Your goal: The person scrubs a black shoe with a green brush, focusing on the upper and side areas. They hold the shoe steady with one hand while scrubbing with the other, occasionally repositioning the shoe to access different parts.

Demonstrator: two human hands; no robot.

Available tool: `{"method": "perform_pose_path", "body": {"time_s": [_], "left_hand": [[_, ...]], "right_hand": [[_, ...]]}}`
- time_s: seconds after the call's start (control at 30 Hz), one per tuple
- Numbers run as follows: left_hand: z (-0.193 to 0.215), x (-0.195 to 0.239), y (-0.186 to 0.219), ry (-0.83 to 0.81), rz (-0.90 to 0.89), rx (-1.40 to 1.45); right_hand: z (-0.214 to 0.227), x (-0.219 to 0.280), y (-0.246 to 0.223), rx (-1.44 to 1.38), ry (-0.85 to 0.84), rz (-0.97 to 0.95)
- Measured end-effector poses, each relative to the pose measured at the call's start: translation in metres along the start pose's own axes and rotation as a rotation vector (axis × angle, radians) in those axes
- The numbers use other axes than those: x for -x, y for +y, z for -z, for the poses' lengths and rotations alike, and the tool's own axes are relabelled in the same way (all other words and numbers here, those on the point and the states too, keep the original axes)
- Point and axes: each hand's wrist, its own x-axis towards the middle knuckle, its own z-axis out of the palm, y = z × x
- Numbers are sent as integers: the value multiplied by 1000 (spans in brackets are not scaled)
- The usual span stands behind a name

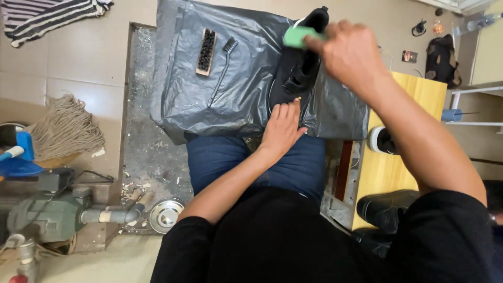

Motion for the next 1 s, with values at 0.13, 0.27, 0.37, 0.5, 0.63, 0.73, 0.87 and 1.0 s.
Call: {"method": "perform_pose_path", "body": {"time_s": [0.13,0.27,0.37,0.5,0.63,0.73,0.87,1.0], "left_hand": [[-5,-5,-3,0,14,37],[-4,-11,-9,83,24,130],[-8,-17,-11,126,59,151],[-10,-20,-13,104,68,201],[-13,-29,-12,38,53,209],[-16,-37,-9,16,75,199],[-20,-39,-6,4,100,233],[-22,-41,-7,0,107,243]], "right_hand": [[24,-1,-30,-394,45,166],[-22,-3,-12,-178,-108,159],[-57,-8,16,-23,-64,60],[-85,-9,33,94,172,-86],[-50,-7,8,-92,236,-65],[-49,-6,-8,-404,46,71],[-88,-1,13,-98,54,3],[-71,-10,28,39,78,-155]]}}
